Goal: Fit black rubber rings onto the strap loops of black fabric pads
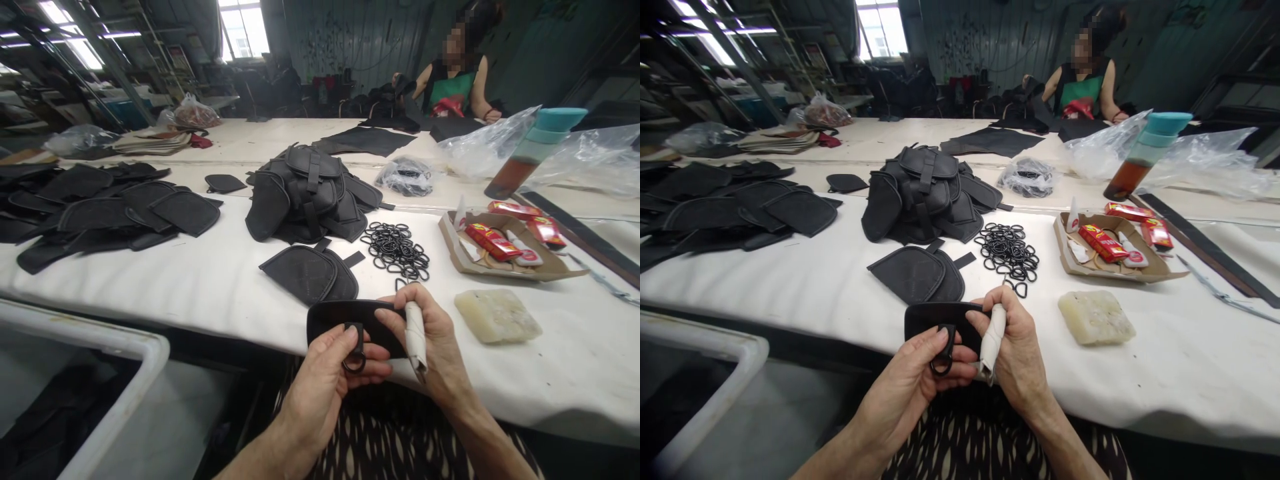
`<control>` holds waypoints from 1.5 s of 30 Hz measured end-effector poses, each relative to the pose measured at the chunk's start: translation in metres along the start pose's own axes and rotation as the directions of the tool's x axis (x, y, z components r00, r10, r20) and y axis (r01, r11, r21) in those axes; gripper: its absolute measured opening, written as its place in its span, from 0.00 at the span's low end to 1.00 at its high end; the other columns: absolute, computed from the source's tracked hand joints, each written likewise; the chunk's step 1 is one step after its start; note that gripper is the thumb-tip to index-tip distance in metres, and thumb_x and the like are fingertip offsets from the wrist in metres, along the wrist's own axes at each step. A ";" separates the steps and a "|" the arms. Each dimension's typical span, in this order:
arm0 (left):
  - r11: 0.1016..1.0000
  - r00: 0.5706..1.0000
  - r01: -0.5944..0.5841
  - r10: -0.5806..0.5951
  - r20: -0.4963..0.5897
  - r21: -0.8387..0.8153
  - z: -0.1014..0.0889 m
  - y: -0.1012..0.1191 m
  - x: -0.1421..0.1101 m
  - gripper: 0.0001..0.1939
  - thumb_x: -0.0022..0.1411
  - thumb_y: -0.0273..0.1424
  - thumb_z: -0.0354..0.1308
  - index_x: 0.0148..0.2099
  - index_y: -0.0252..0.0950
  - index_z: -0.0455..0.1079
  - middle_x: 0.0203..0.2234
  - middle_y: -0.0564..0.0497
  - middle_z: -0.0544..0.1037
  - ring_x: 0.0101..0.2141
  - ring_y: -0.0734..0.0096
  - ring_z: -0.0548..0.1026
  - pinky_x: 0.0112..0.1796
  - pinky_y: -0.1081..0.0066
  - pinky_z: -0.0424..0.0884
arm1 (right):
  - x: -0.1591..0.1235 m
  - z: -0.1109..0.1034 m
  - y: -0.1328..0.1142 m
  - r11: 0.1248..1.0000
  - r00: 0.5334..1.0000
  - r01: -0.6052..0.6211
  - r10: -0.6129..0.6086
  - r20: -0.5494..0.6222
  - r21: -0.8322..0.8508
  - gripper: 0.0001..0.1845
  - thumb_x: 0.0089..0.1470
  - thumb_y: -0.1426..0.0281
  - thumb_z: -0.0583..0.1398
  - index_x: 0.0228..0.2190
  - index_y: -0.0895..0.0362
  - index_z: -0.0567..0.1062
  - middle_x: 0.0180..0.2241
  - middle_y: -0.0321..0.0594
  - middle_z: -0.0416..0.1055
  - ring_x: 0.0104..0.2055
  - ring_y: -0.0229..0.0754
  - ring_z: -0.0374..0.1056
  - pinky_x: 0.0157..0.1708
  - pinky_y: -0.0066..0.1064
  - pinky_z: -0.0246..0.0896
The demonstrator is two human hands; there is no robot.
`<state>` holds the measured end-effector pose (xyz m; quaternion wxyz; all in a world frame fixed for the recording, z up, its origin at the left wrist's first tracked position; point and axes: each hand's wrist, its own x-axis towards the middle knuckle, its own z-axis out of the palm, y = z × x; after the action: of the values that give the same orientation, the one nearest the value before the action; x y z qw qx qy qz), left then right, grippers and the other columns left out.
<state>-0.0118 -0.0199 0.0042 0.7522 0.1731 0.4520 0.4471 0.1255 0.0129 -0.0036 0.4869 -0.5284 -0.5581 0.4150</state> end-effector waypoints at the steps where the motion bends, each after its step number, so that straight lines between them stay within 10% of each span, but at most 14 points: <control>1: 1.000 1.000 0.002 -0.002 -0.008 0.003 0.000 0.000 0.000 0.10 0.60 0.34 0.53 0.36 0.30 0.68 0.27 0.45 0.78 0.26 0.68 0.76 0.33 0.67 0.71 | -0.001 0.001 0.001 1.000 1.000 -0.004 0.004 -0.003 0.010 0.10 0.51 0.70 0.60 0.27 0.53 0.61 0.27 0.30 0.68 0.27 0.34 0.60 0.26 0.25 0.56; 45: 0.967 0.974 -0.206 0.217 -0.061 0.153 0.007 0.005 0.023 0.13 0.56 0.37 0.58 0.32 0.30 0.72 0.25 0.46 0.78 0.27 0.68 0.76 0.35 0.69 0.70 | 0.017 0.005 -0.002 0.980 0.997 -0.043 0.055 -0.058 0.193 0.11 0.49 0.68 0.61 0.26 0.53 0.61 0.23 0.28 0.63 0.23 0.34 0.56 0.22 0.25 0.53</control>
<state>-0.0039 0.0033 -0.0010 0.6677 0.2574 0.4909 0.4969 0.1203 0.0299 -0.0004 0.5425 -0.5053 -0.4869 0.4619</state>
